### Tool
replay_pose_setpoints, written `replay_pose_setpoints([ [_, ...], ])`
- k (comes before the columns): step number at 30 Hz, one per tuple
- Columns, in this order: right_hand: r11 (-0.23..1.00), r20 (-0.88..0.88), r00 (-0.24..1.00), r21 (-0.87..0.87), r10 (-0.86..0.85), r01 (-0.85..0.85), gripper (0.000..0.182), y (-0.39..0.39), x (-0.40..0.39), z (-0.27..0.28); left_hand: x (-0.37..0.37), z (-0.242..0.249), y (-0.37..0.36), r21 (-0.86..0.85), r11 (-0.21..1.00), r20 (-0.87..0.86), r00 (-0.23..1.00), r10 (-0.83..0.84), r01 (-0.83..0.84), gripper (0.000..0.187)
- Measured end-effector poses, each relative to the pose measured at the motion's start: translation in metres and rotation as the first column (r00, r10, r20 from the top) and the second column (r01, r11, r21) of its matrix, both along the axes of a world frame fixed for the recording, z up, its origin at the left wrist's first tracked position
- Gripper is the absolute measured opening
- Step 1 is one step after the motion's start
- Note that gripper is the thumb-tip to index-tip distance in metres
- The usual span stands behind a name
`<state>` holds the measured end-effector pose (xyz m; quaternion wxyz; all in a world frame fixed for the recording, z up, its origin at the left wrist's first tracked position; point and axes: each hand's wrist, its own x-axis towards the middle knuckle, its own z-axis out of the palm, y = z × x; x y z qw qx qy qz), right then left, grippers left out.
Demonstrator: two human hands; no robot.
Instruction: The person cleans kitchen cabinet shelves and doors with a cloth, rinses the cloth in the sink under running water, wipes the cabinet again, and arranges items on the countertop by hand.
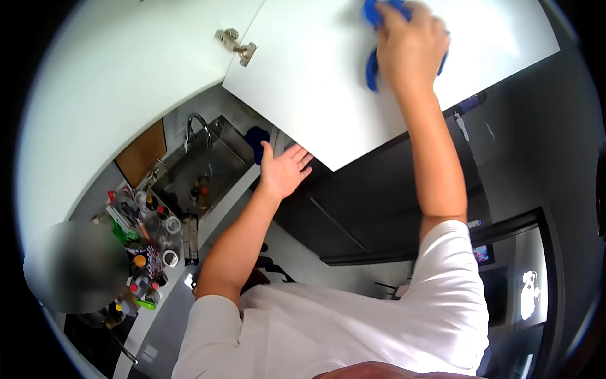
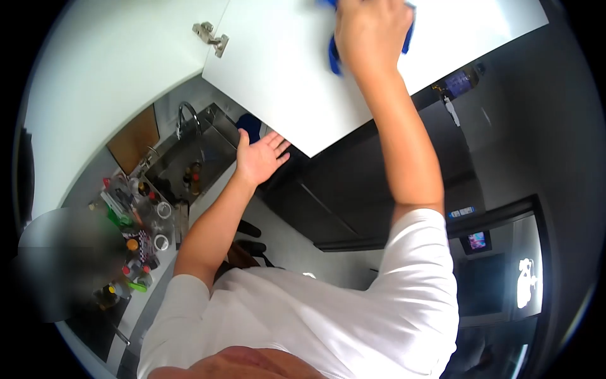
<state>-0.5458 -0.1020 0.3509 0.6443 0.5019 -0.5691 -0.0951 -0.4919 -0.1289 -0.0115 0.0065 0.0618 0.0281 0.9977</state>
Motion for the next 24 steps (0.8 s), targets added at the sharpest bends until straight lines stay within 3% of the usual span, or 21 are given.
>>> replay_pose_setpoints([
  [2,0.936,0.296,0.930,-0.203,-0.220,0.286,0.031,-0.034,0.028,-0.007,0.000,-0.002,-0.001,-0.002,1.000,-0.001,1.000,0.007,-0.007,0.121],
  [4,0.990,0.187,0.980,-0.102,-0.073,0.094,0.022,-0.049,-0.014,-0.061,0.001,-0.003,-0.001,0.015,1.000,0.003,1.000,-0.008,0.008,0.121],
  [5,0.964,0.260,0.942,0.213,-0.211,0.157,0.020,-0.053,-0.003,-0.094,0.003,-0.001,-0.002,0.001,1.000,-0.016,1.000,-0.012,0.012,0.122],
  [6,0.838,0.279,0.888,0.513,-0.366,0.185,0.019,-0.047,0.010,-0.125,0.004,0.001,-0.001,0.001,1.000,-0.024,1.000,-0.005,0.005,0.122],
  [8,0.739,0.231,0.972,0.645,0.053,-0.194,0.015,-0.027,-0.010,-0.172,0.002,0.001,-0.001,0.039,0.999,0.050,0.999,-0.016,0.014,0.123],
  [10,0.637,0.270,0.955,0.759,-0.119,-0.135,0.013,-0.035,-0.006,-0.124,0.002,-0.004,0.001,0.012,1.000,-0.012,1.000,-0.012,0.012,0.124],
  [12,0.821,0.194,0.974,0.571,-0.120,-0.013,0.019,-0.050,-0.010,-0.059,0.000,-0.003,-0.001,-0.027,1.000,-0.015,1.000,-0.013,0.013,0.125],
  [13,0.935,0.223,0.973,0.353,-0.062,-0.022,0.027,-0.053,-0.004,-0.031,0.001,0.000,-0.002,-0.016,1.000,0.001,1.000,-0.021,0.021,0.124],
  [14,0.993,0.240,0.971,0.108,0.019,-0.046,0.024,-0.050,0.023,-0.011,-0.002,-0.003,-0.003,-0.044,0.999,-0.007,1.000,-0.026,0.026,0.127],
  [16,1.000,0.087,0.996,-0.015,-0.020,0.022,0.024,-0.035,0.016,-0.026,-0.001,0.000,-0.005,-0.112,0.993,0.022,0.999,-0.046,0.048,0.130],
  [18,0.995,0.105,0.993,0.078,0.056,-0.064,0.025,-0.004,0.014,-0.078,0.001,0.007,-0.010,-0.141,0.990,-0.014,0.999,-0.035,0.033,0.125],
  [19,0.966,0.218,0.974,0.234,0.060,-0.112,0.028,0.020,0.012,-0.106,-0.002,0.003,-0.011,-0.169,0.985,0.023,0.999,-0.042,0.045,0.125],
  [20,0.939,0.220,0.975,0.329,0.031,-0.104,0.028,0.041,0.015,-0.128,-0.005,0.005,-0.018,-0.137,0.990,0.003,1.000,0.016,-0.015,0.104],
  [21,0.922,0.264,0.964,0.375,-0.005,-0.098,0.028,0.066,0.022,-0.152,0.007,0.035,-0.023,-0.106,0.993,0.078,0.996,-0.036,0.044,0.087],
  [22,0.907,0.288,0.957,0.408,-0.024,-0.100,0.027,0.089,0.027,-0.172,0.020,0.054,-0.020,-0.181,0.982,0.057,0.997,-0.049,0.058,0.117],
  [24,0.902,0.315,0.944,0.428,-0.100,-0.047,0.024,0.124,0.037,-0.193,0.017,0.051,-0.020,-0.111,0.992,-0.029,0.998,-0.056,0.052,0.114],
])
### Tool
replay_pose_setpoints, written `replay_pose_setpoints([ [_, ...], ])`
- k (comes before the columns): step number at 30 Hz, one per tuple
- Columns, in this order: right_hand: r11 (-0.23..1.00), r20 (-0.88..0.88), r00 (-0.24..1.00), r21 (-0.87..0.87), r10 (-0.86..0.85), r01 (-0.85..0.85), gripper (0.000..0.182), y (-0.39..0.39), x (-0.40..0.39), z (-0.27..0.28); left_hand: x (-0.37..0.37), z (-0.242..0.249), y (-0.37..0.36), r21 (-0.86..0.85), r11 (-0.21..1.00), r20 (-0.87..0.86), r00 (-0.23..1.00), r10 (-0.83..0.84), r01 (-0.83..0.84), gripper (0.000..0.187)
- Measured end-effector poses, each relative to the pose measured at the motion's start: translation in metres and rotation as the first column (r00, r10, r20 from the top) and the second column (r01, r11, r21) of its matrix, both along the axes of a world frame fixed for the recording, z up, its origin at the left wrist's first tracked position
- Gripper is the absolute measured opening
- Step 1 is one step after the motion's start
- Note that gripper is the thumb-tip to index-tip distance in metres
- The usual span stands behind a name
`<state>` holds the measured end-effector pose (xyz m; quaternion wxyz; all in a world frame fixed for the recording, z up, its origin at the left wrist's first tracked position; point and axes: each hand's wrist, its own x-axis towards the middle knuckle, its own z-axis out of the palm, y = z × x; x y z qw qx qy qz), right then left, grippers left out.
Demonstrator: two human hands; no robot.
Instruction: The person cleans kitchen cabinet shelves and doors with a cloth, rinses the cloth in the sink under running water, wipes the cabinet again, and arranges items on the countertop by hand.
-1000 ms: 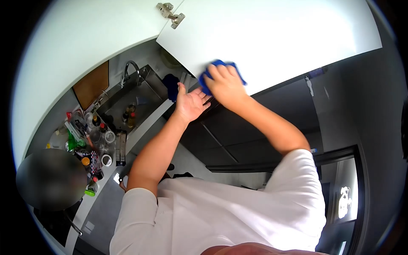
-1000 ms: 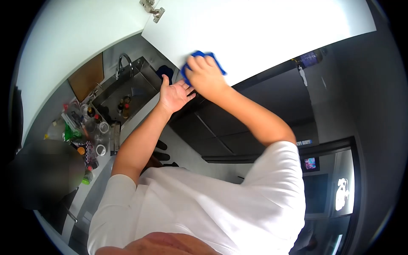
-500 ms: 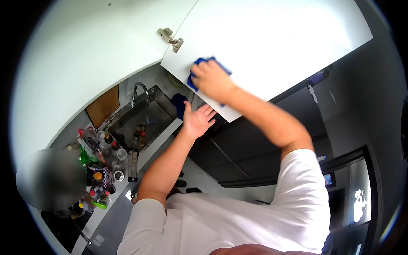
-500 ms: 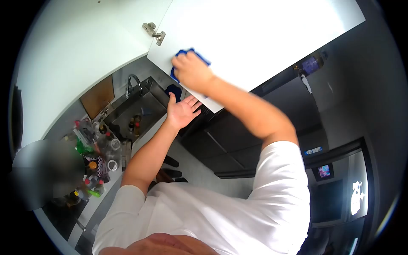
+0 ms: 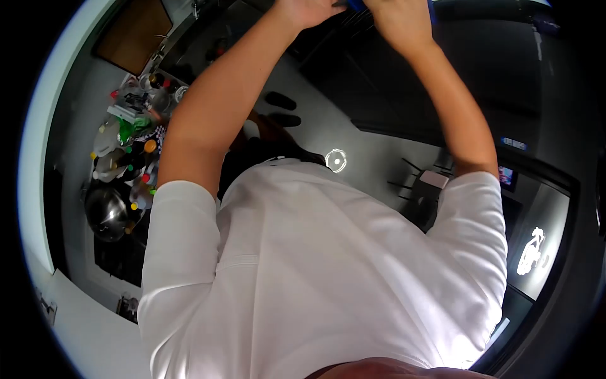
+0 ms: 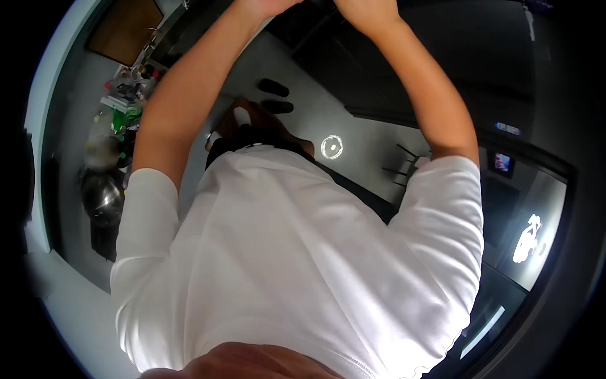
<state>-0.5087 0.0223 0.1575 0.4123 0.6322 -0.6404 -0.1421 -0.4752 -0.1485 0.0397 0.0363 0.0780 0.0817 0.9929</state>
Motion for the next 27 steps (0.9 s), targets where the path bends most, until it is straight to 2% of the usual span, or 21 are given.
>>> replay_pose_setpoints([
  [2,0.990,0.124,0.983,0.069,-0.134,0.126,0.023,0.026,0.001,-0.020,-0.013,-0.014,-0.003,0.001,0.998,-0.018,0.998,-0.056,0.056,0.114],
  [4,0.974,0.207,0.952,0.074,-0.225,0.214,0.024,0.048,0.007,-0.044,-0.028,-0.028,0.003,-0.083,0.997,0.123,0.992,0.003,0.007,0.113],
  [5,0.953,0.332,0.894,0.107,-0.301,0.282,0.024,0.056,0.011,-0.051,-0.033,-0.035,0.006,-0.109,0.994,0.080,0.997,0.003,0.005,0.111],
  [6,0.930,0.441,0.819,0.145,-0.366,0.338,0.025,0.061,0.017,-0.052,-0.032,-0.031,0.006,-0.045,0.999,0.084,0.996,0.006,-0.002,0.108],
  [7,0.952,0.479,0.827,0.076,-0.296,0.297,0.022,0.065,0.016,-0.056,-0.033,-0.032,0.005,-0.041,0.999,0.072,0.997,0.001,0.002,0.106],
  [8,0.947,0.482,0.822,0.054,-0.303,0.317,0.022,0.071,0.014,-0.073,-0.028,-0.025,0.003,-0.041,0.999,0.053,0.999,-0.001,0.003,0.103],
  [9,0.933,0.661,0.702,-0.008,-0.265,0.359,0.028,0.080,0.009,-0.105,-0.027,-0.016,0.002,-0.093,0.995,0.018,0.999,0.034,-0.032,0.098],
  [10,0.912,0.804,0.564,-0.070,-0.188,0.404,0.036,0.088,0.001,-0.134,-0.025,-0.006,0.005,-0.178,0.982,0.068,0.994,0.082,-0.069,0.094],
  [12,0.905,0.928,0.364,-0.086,-0.079,0.417,0.031,0.097,-0.015,-0.181,-0.024,-0.001,0.013,-0.233,0.965,0.137,0.978,0.158,-0.124,0.070],
  [13,0.898,0.969,0.235,-0.040,-0.072,0.439,0.030,0.102,-0.018,-0.195,-0.020,-0.014,0.011,-0.286,0.949,0.133,0.976,0.174,-0.131,0.070],
  [14,0.892,0.993,0.099,0.009,-0.060,0.453,0.030,0.107,-0.018,-0.206,-0.016,-0.026,0.005,-0.335,0.932,0.130,0.973,0.189,-0.137,0.070],
  [16,0.869,0.990,-0.143,0.072,-0.002,0.489,0.029,0.114,-0.013,-0.220,-0.013,-0.019,0.009,-0.317,0.935,0.170,0.960,0.223,-0.161,0.047],
  [19,0.883,0.921,-0.386,0.135,0.056,0.449,0.033,0.121,-0.017,-0.220,-0.005,-0.017,0.007,-0.382,0.902,0.237,0.922,0.306,-0.201,0.047],
  [20,0.885,0.917,-0.392,0.117,0.079,0.451,0.033,0.123,-0.020,-0.220,0.000,-0.018,0.003,-0.395,0.898,0.254,0.916,0.311,-0.195,0.046],
  [22,0.855,0.796,-0.584,0.182,0.162,0.485,0.036,0.135,-0.031,-0.225,0.007,-0.017,0.004,-0.433,0.880,0.256,0.909,0.329,-0.196,0.044],
  [23,0.848,0.778,-0.575,0.109,0.251,0.518,0.039,0.144,-0.039,-0.235,0.010,-0.017,0.007,-0.449,0.872,0.272,0.900,0.342,-0.196,0.044],
  [25,0.823,0.736,-0.600,0.104,0.314,0.559,0.038,0.164,-0.057,-0.247,0.018,-0.016,0.012,-0.468,0.861,0.287,0.886,0.363,-0.201,0.045],
  [27,0.761,0.662,-0.623,0.121,0.417,0.638,0.037,0.182,-0.066,-0.258,0.035,-0.028,0.000,-0.446,0.879,0.243,0.922,0.300,-0.168,0.034],
])
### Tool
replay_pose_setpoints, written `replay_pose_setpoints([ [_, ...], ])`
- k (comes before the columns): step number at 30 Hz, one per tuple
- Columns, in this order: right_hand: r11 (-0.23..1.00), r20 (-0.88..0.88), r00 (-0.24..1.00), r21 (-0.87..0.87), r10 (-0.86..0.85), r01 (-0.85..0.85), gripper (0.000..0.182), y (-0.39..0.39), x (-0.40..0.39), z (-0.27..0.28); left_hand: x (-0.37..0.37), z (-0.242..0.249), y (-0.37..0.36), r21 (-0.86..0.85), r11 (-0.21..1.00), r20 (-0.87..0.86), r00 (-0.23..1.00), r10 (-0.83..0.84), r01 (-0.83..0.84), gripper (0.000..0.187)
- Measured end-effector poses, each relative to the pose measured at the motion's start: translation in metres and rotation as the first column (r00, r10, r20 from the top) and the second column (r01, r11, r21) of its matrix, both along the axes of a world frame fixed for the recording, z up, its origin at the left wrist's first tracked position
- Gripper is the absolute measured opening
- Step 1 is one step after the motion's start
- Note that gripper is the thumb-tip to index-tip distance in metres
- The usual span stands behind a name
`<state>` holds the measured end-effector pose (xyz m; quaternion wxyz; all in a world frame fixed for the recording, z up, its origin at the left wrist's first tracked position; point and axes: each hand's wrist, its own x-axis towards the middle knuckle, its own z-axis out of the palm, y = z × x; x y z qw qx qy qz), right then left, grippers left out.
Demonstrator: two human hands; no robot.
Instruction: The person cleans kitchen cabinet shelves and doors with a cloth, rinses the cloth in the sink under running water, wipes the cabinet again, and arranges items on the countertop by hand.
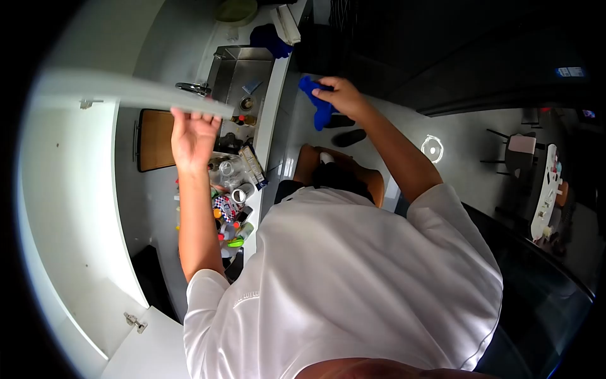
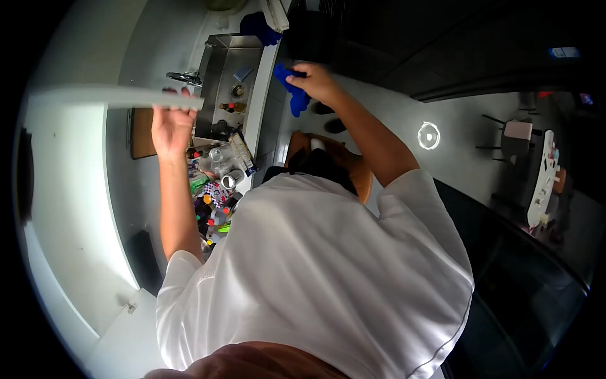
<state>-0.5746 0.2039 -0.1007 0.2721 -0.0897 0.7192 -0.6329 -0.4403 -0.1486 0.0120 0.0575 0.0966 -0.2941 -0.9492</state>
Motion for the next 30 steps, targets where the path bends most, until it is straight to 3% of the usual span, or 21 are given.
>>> replay_pose_setpoints([
  [2,0.999,0.055,0.998,-0.028,-0.032,0.034,0.038,0.017,-0.008,-0.008,0.013,-0.001,-0.001,-0.020,0.998,-0.070,0.995,-0.069,0.067,0.027],
  [6,0.993,0.143,0.983,-0.003,-0.117,0.118,0.036,0.034,-0.017,-0.016,0.047,0.016,0.001,0.058,0.998,0.008,1.000,-0.022,0.021,0.025],
  [9,0.986,0.139,0.977,-0.015,-0.163,0.167,0.036,0.033,-0.025,-0.027,0.067,0.005,-0.020,0.159,0.978,-0.119,0.986,-0.115,0.133,0.027],
  [10,0.982,0.118,0.975,0.003,-0.188,0.189,0.037,0.031,-0.027,-0.016,0.075,0.002,-0.028,0.101,0.986,-0.111,0.987,-0.118,0.129,0.027],
  [14,0.969,0.073,0.966,-0.005,-0.247,0.248,0.041,0.020,-0.047,-0.029,0.104,-0.006,-0.056,0.204,0.977,-0.068,0.996,-0.051,0.064,0.015],
  [15,0.969,0.053,0.970,-0.043,-0.239,0.241,0.042,0.015,-0.054,-0.032,0.115,-0.014,-0.070,0.093,0.995,0.025,0.999,0.030,-0.033,0.013],
  [16,0.964,0.069,0.961,0.009,-0.267,0.267,0.040,0.008,-0.056,-0.017,0.117,-0.012,-0.069,0.151,0.989,-0.044,0.999,-0.001,0.008,0.013],
  [19,0.960,0.087,0.964,-0.112,-0.249,0.258,0.043,-0.005,-0.080,-0.039,0.124,-0.004,-0.073,0.251,0.966,-0.130,0.991,-0.022,0.054,0.016],
  [21,0.965,0.095,0.968,-0.095,-0.234,0.243,0.045,-0.019,-0.093,-0.047,0.127,0.000,-0.075,0.294,0.954,-0.131,0.991,-0.025,0.063,0.018],
  [24,0.981,0.025,0.988,-0.119,-0.153,0.155,0.035,-0.048,-0.116,-0.063,0.138,-0.007,-0.093,0.316,0.948,-0.098,0.995,0.003,0.028,0.015],
  [27,0.992,-0.075,0.994,-0.110,-0.074,0.066,0.042,-0.087,-0.146,-0.065,0.139,-0.014,-0.099,0.312,0.950,-0.115,0.993,0.020,0.017,0.012],
  [28,0.990,0.006,0.998,-0.126,-0.064,0.064,0.019,-0.107,-0.152,-0.047,0.140,-0.014,-0.101,0.307,0.951,-0.128,0.992,0.017,0.023,0.012],
  [30,0.993,-0.093,0.996,-0.114,-0.007,-0.003,0.018,-0.128,-0.181,-0.042,0.145,-0.013,-0.103,0.199,0.977,-0.095,0.991,0.093,-0.073,0.011],
])
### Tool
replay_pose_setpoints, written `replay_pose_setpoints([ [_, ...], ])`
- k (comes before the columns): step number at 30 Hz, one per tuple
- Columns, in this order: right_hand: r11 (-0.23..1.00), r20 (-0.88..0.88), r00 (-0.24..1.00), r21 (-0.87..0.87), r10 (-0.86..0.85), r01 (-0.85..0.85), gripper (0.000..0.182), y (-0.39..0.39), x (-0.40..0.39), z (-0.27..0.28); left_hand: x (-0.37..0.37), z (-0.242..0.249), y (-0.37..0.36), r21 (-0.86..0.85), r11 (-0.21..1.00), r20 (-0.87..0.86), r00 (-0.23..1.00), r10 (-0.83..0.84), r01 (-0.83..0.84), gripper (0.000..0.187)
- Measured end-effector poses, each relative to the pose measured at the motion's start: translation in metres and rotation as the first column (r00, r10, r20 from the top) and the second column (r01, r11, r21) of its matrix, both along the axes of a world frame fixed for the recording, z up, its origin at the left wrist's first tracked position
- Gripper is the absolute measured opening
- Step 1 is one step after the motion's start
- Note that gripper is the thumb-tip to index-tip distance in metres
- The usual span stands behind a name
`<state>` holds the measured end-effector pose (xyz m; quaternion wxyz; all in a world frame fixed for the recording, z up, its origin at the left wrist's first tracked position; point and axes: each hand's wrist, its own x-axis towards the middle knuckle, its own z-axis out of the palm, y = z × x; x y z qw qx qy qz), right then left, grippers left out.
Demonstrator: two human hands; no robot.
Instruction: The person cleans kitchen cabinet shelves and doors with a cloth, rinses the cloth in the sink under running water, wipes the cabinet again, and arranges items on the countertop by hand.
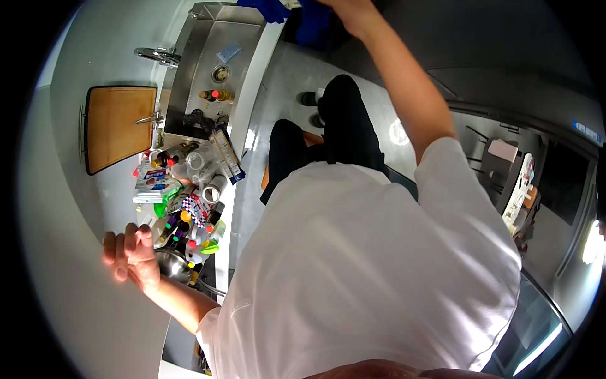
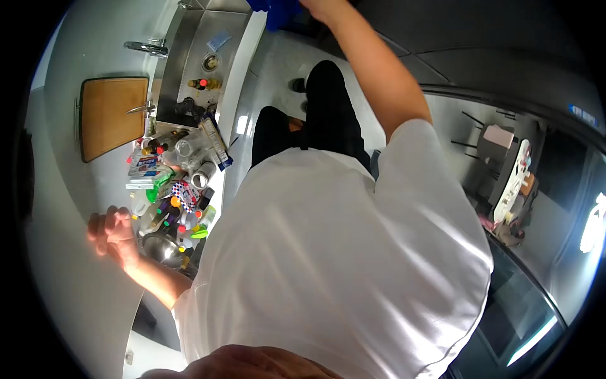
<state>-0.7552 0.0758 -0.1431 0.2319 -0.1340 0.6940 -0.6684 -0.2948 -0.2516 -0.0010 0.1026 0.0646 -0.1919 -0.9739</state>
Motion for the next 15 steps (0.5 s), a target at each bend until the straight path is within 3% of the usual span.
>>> replay_pose_setpoints([
  [2,0.996,-0.021,0.996,-0.029,0.085,-0.086,0.016,-0.019,-0.030,0.013,0.005,0.002,0.005,-0.153,0.985,0.034,0.996,0.084,-0.078,0.013],
  [3,0.989,-0.027,0.992,-0.073,0.124,-0.125,0.016,-0.029,-0.043,0.024,0.003,0.000,0.008,-0.265,0.961,-0.019,0.997,0.076,-0.078,0.023],
  [4,0.985,-0.013,0.988,-0.078,0.152,-0.153,0.018,-0.035,-0.059,0.034,0.000,-0.003,0.012,-0.371,0.924,-0.073,0.995,0.069,-0.091,0.035],
  [5,0.969,-0.076,0.972,-0.087,0.224,-0.230,0.022,-0.037,-0.076,0.042,0.017,-0.018,-0.001,-0.428,0.903,-0.064,0.998,0.013,-0.039,0.065],
  [7,0.945,-0.263,0.911,0.008,0.317,-0.327,0.028,-0.041,-0.104,0.064,0.022,-0.046,-0.001,-0.560,0.823,0.064,0.986,0.155,-0.094,0.081],
  [8,0.943,-0.284,0.901,0.042,0.328,-0.330,0.029,-0.042,-0.112,0.073,0.008,-0.062,0.007,-0.697,0.716,0.143,0.985,0.094,0.033,0.093],
  [11,0.937,-0.363,0.870,0.230,0.333,-0.263,0.036,-0.019,-0.134,0.072,-0.011,-0.175,0.040,-0.770,0.596,0.433,0.872,0.227,0.228,0.093],
  [13,0.922,-0.419,0.837,0.003,0.352,-0.386,0.048,0.010,-0.176,0.012,-0.028,-0.284,0.079,-0.776,0.538,0.555,0.760,0.337,0.328,0.083],
  [15,0.929,-0.254,0.938,-0.223,0.237,-0.295,0.040,0.049,-0.190,-0.058,-0.064,-0.404,0.124,-0.747,0.620,0.596,0.655,0.465,0.240,0.072],
])
